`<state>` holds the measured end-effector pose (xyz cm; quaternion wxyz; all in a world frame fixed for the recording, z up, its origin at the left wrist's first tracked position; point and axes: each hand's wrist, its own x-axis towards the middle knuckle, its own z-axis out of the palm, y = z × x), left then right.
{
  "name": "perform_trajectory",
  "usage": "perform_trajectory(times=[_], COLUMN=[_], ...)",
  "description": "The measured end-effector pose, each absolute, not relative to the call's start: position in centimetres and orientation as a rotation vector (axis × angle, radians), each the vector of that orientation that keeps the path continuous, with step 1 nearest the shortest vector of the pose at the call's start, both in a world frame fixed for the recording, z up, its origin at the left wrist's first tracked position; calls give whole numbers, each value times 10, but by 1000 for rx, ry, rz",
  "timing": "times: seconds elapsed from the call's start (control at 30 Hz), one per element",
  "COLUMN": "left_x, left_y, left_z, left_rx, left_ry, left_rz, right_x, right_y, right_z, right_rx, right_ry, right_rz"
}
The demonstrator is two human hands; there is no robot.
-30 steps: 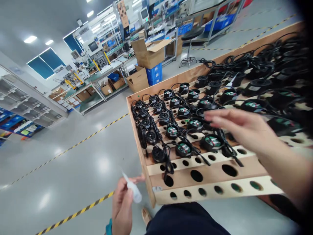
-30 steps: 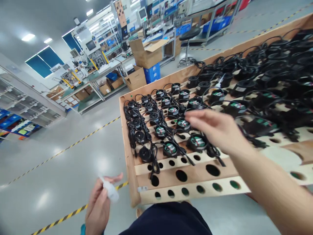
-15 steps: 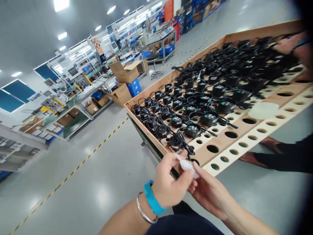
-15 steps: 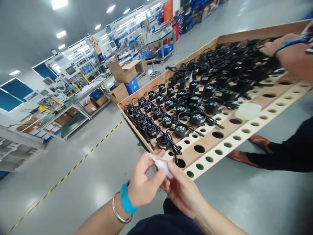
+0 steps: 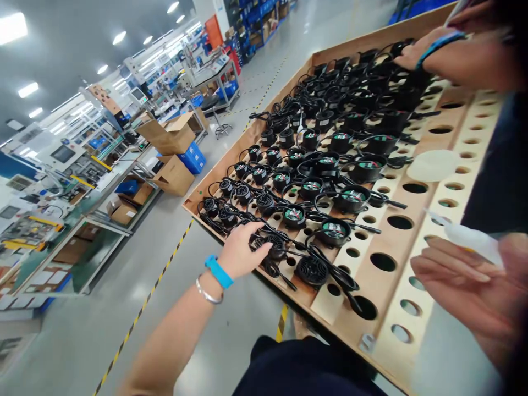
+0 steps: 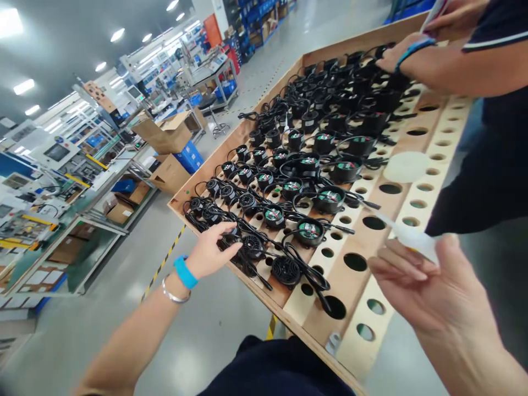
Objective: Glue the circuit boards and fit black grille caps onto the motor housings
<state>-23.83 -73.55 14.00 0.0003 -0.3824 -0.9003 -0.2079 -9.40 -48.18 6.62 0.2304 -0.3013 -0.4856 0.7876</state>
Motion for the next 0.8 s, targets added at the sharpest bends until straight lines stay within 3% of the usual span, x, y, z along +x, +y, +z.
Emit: perform_trajectory(times=[0.33,0.8], left_x=[-363,-376], left_y=[-662,-660], left_z=[104,74], left_rx=[-1811,-2109], left_ry=[-2701,-2583], left_rz=[-299,-643], right_x=[-157,-206], right_y=[-489,-487], right_z=[73,42], right_rx=[-942,-1220], right_ry=[-919,-992], right_rz=[2161,2124])
